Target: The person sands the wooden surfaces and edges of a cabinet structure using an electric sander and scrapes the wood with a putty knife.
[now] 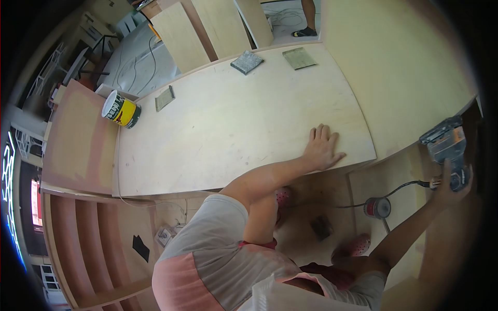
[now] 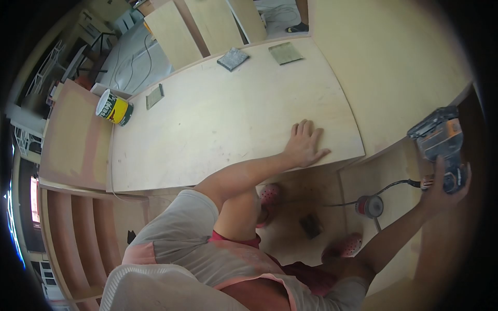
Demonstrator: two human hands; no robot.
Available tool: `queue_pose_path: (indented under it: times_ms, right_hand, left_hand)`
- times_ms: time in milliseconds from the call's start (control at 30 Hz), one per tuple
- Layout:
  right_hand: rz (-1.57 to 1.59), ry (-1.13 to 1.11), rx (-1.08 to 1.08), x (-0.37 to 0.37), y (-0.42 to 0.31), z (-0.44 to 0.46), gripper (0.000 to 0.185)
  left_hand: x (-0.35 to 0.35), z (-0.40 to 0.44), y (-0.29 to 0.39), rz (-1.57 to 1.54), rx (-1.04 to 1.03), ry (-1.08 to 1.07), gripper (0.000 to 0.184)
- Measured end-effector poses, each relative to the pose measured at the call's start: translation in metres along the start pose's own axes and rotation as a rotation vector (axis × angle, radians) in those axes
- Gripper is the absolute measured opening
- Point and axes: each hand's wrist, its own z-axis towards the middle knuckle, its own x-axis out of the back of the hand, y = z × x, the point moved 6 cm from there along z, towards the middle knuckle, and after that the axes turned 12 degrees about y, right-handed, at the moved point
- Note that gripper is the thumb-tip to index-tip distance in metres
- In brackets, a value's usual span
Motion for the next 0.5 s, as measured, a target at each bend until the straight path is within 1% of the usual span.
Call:
queue_pose_path:
  times_ms: [33, 133, 167, 233, 267, 300, 333, 367, 400, 433, 467, 500]
  right_hand:
    - [0.0, -0.004, 0.0, -0.001, 0.002, 0.006, 0.063]
    - [0.077, 0.004, -0.127, -0.003, 0.004, 0.021, 0.064]
    - [0.069, 0.007, -0.126, -0.004, 0.006, 0.022, 0.064]
    - [0.129, -0.101, -0.16, -0.006, 0.014, 0.023, 0.067]
    - [-0.008, -0.098, 0.025, -0.003, 0.015, 0.023, 0.068]
    - [-0.063, -0.084, 0.099, -0.002, 0.012, 0.013, 0.069]
    - [-0.144, -0.065, 0.178, 0.002, 0.002, 0.002, 0.071]
    - [-0.307, -0.013, 0.284, 0.004, -0.027, -0.01, 0.072]
    - [-0.177, -0.164, 0.202, 0.004, 0.003, -0.017, 0.08]
    - [0.028, -0.054, 0.331, 0.001, -0.019, -0.033, 0.085]
    - [0.119, -0.097, 0.092, -0.001, -0.013, -0.044, 0.088]
    - [0.187, -0.147, 0.036, -0.003, -0.017, -0.048, 0.084]
  left_hand:
    - [-0.001, -0.001, -0.001, -0.001, 0.003, -0.001, 0.068]
    - [-0.003, -0.002, 0.0, 0.003, -0.017, 0.022, 0.068]
    - [-0.002, -0.001, 0.0, 0.025, -0.009, 0.017, 0.068]
    - [0.0, -0.001, 0.002, 0.037, -0.017, 0.002, 0.068]
    - [0.0, 0.0, 0.0, 0.058, -0.003, 0.014, 0.067]
    - [0.001, 0.0, 0.002, 0.069, -0.001, 0.019, 0.067]
    - [0.005, 0.003, 0.006, 0.086, -0.01, -0.055, 0.066]
    - [0.002, 0.002, 0.005, 0.121, -0.07, 0.078, 0.064]
    - [0.002, 0.003, 0.006, 0.094, -0.097, 0.114, 0.063]
    - [0.002, 0.004, 0.008, 0.072, -0.065, 0.003, 0.063]
    - [-0.002, 0.003, 0.007, 0.102, -0.097, 0.045, 0.064]
    - [-0.004, -0.001, 0.008, 0.147, -0.125, 0.117, 0.064]
